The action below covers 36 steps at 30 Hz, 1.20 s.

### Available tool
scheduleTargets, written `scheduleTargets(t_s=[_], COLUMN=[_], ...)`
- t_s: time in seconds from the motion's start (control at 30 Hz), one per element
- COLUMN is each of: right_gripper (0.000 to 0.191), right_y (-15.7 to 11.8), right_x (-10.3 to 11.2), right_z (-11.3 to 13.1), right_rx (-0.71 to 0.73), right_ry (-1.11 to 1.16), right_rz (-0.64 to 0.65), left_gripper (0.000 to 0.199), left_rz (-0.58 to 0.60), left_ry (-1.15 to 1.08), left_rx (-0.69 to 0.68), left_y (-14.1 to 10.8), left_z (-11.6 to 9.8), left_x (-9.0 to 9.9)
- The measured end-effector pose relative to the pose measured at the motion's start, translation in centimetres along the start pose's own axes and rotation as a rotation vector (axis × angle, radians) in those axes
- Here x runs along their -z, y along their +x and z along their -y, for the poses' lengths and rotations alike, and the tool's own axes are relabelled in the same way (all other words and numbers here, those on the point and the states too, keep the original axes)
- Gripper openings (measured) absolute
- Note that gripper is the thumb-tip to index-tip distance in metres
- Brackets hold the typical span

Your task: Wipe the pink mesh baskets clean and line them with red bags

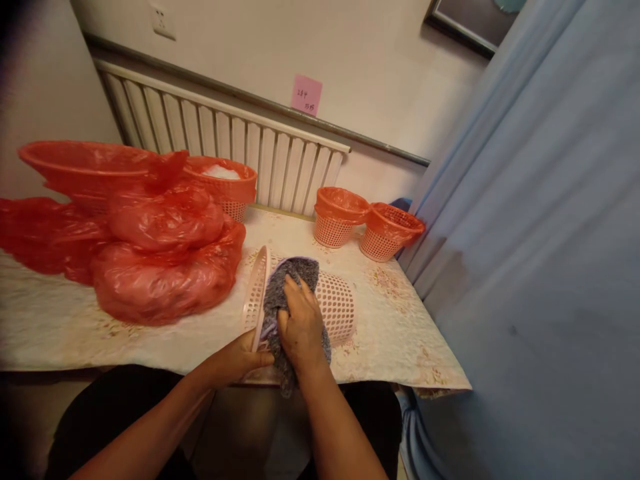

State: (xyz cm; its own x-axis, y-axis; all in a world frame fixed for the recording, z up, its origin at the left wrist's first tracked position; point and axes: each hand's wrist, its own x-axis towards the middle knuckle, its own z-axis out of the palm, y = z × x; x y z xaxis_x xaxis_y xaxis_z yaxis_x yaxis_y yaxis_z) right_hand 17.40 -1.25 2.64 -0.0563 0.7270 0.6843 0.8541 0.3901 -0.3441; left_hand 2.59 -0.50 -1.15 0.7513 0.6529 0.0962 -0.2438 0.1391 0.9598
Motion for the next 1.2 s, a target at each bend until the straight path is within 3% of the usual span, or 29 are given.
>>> scheduleTargets(t_s=[0.23,0.33,0.43,0.53,0.63,0.73,0.83,0.97,1.07,1.2], right_gripper=[0.050,0.048,0.047,0.049,0.059,0.071,0.069,0.058,0.055,0.060], right_y=[-0.8,-3.3,-6.3,-7.9,-7.0,-4.3,-1.4,1.0,1.0,-0.3], right_x=[2.0,2.1,0.7,-0.8,-1.1,-0.5,0.1,0.2,0.1,0.3], right_z=[-10.5,-12.0,-10.1,-5.9,-1.6,1.1,2.0,2.0,2.1,2.6], right_rx=[-0.421,-0.521,-0.486,-0.316,-0.078,0.071,0.118,0.029,-0.017,0.007], right_ry=[-0.177,-0.211,-0.212,-0.166,-0.080,-0.022,-0.004,0.003,0.002,0.012], right_rz=[-0.103,-0.220,-0.316,-0.272,-0.157,-0.066,-0.034,-0.030,-0.042,-0.058], left_gripper=[0.062,0.065,0.067,0.066,0.065,0.051,0.038,0.038,0.041,0.060], left_rz=[0.057,0.073,0.120,0.133,0.111,0.143,0.212,0.297,0.283,0.244], left_ry=[-0.029,-0.068,-0.103,-0.063,0.042,0.217,0.312,0.326,0.356,0.173], left_rx=[-0.029,-0.055,-0.062,-0.026,-0.013,0.041,0.083,0.042,0.049,0.076], left_y=[-0.3,-0.2,-0.1,0.1,0.1,-0.3,-1.0,-2.1,-2.5,-2.0], left_z=[-0.8,-0.9,-0.9,-0.8,-0.4,-0.2,-0.3,0.4,1.4,1.1], left_x=[-0.4,-0.3,-0.2,0.1,0.8,1.2,1.0,0.9,1.2,0.2])
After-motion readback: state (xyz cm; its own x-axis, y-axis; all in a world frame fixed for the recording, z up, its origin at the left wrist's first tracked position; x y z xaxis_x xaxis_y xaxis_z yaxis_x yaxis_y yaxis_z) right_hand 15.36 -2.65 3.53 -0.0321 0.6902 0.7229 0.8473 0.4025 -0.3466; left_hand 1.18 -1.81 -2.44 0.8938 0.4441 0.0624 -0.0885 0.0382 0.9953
